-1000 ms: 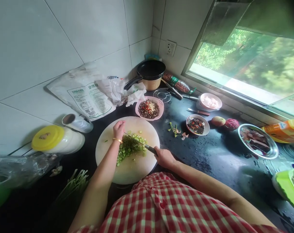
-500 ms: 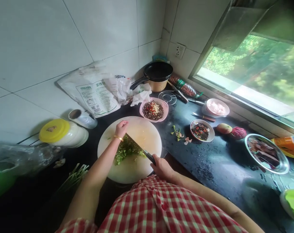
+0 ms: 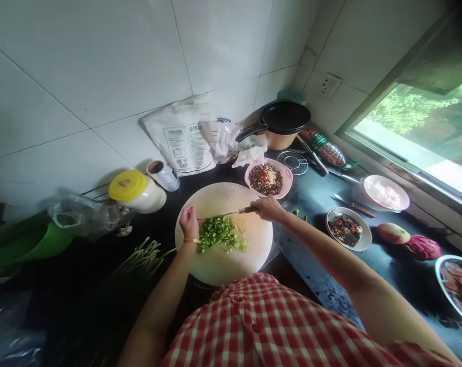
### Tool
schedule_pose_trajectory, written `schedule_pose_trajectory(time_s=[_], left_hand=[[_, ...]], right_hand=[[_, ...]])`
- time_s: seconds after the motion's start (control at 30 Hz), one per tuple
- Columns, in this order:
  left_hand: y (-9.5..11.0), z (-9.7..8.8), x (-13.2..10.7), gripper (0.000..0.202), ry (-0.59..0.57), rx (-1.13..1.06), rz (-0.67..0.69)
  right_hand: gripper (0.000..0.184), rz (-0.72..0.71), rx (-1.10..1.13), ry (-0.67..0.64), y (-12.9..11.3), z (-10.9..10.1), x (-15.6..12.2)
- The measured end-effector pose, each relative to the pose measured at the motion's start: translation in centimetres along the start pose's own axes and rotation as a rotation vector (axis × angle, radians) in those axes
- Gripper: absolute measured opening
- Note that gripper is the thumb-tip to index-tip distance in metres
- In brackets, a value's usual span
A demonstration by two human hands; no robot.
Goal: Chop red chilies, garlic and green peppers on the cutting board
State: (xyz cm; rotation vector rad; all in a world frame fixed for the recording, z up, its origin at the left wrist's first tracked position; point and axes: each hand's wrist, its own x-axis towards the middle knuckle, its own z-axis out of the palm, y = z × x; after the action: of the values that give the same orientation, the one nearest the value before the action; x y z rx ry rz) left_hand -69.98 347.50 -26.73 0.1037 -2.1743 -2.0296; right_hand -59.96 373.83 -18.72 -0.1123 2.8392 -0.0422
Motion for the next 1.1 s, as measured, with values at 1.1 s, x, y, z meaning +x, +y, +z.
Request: schedule_pose_trajectory(time_s=[1.1], left_hand=[[0.9, -1.7, -1.4, 0.021, -0.159, -0.023, 0.010]], right_hand=[[0.024, 0.136, 0.247, -0.242, -10.8, 3.9, -9.9]])
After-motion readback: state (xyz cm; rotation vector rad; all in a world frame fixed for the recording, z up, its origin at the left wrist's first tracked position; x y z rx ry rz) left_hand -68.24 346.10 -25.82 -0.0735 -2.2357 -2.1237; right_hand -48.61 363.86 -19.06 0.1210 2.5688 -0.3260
